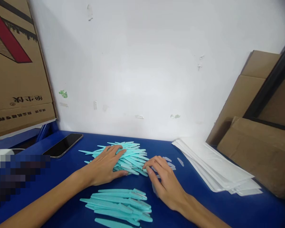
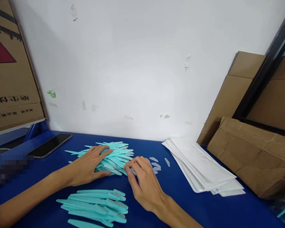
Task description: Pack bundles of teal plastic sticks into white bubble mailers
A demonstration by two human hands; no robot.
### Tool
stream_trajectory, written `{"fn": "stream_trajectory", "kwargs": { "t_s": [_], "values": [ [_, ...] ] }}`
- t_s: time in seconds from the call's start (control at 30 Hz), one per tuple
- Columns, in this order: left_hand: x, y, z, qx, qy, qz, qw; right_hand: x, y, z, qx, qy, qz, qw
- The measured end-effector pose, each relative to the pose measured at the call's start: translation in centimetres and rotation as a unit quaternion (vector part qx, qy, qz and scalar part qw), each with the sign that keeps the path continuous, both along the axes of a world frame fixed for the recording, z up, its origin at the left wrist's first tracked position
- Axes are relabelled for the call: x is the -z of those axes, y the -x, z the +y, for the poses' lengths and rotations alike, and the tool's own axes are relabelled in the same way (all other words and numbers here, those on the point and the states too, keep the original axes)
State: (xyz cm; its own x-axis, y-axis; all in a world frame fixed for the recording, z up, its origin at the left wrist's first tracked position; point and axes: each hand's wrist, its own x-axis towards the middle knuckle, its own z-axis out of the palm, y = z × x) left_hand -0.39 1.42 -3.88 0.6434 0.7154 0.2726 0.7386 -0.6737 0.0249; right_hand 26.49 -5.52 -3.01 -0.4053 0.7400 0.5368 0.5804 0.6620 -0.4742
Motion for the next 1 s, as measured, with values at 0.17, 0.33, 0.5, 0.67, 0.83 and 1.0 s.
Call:
{"fn": "stream_trajectory", "kwargs": {
  "t_s": [0.17,0.33,0.5,0.67,0.83,1.0],
  "values": [
    [-0.7,-0.9,-0.3,0.015,-0.047,0.009,0.999,0.0,-0.4,0.3,0.015,0.012,0.01,1.0],
    [-0.7,-1.3,-0.1,0.021,-0.065,0.022,0.997,0.0,-0.1,0.2,0.007,0.01,0.006,1.0],
    [-0.6,-1.3,0.1,0.02,-0.081,0.042,0.996,0.1,-0.2,0.4,0.019,0.008,0.003,1.0],
    [-0.6,-1.4,0.3,0.013,-0.079,0.07,0.994,0.2,-0.4,0.8,0.056,0.013,-0.004,0.998],
    [-0.5,-1.4,0.4,0.009,-0.068,0.062,0.996,0.7,-0.5,1.1,0.086,0.04,-0.032,0.995],
    [-0.2,-1.1,0.7,0.017,-0.053,0.017,0.998,1.2,-0.6,1.2,0.089,0.05,-0.045,0.994]
  ]
}}
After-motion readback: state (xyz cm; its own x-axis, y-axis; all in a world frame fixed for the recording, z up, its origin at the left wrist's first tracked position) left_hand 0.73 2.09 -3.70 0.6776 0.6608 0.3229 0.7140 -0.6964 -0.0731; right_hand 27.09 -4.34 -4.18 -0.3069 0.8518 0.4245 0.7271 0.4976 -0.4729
